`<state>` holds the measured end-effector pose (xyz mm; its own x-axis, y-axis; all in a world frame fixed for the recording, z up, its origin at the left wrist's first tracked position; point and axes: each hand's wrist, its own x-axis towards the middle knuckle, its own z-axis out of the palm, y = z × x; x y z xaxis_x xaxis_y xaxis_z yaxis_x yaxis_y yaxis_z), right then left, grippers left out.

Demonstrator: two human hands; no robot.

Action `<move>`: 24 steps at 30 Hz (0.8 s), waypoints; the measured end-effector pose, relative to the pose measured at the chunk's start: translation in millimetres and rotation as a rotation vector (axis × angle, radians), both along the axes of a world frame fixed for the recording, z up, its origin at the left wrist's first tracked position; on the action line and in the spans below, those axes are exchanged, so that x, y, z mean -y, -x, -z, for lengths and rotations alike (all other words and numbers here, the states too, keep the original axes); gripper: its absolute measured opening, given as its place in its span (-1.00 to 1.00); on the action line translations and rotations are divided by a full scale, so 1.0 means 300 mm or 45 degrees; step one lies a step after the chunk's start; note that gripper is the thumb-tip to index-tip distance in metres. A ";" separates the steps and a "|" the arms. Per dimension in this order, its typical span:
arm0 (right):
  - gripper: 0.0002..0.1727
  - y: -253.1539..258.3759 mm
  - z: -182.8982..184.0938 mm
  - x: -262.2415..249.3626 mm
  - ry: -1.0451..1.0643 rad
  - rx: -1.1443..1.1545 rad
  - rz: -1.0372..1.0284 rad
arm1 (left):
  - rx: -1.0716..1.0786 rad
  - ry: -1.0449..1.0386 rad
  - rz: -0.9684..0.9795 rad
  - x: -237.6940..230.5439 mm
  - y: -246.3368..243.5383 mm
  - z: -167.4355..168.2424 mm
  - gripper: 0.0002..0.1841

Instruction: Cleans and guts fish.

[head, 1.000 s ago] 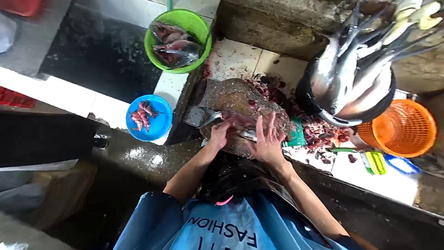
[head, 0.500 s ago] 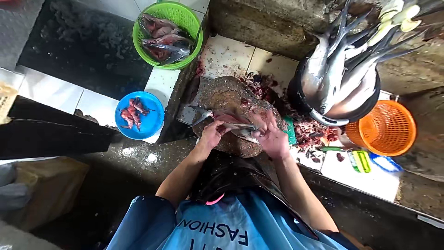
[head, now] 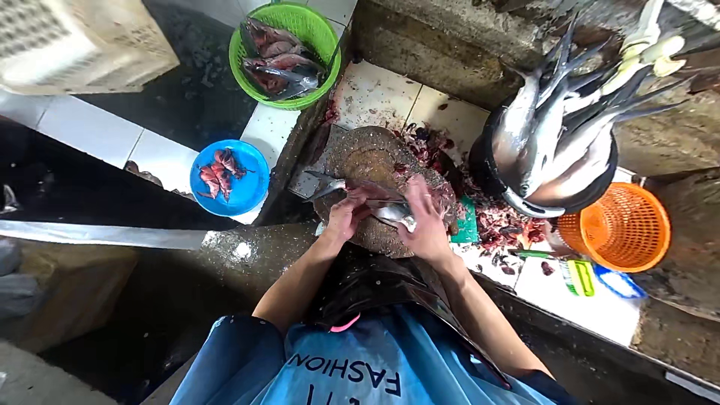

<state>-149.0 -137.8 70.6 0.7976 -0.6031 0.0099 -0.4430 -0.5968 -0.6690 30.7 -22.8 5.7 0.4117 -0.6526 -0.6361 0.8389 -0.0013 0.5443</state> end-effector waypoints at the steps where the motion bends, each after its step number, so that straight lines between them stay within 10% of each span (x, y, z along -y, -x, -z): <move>1: 0.04 -0.013 -0.026 -0.013 0.139 -0.275 -0.077 | 0.095 -0.020 0.021 -0.007 0.010 0.014 -0.73; 7: -0.66 -0.031 -0.074 -0.021 -0.442 -0.489 -0.255 | 0.709 0.015 0.284 -0.059 -0.023 0.045 -0.67; 17: -0.82 -0.028 -0.141 -0.085 -1.263 0.178 0.138 | 1.107 0.017 0.485 -0.023 -0.092 -0.001 -0.65; 21: -0.76 -0.012 -0.169 -0.059 -1.149 0.409 0.143 | 1.219 0.107 0.621 0.006 -0.109 -0.030 -0.69; 24: -0.72 -0.008 -0.223 0.026 -0.519 0.549 0.166 | 1.116 0.148 0.626 0.000 -0.070 -0.050 -0.80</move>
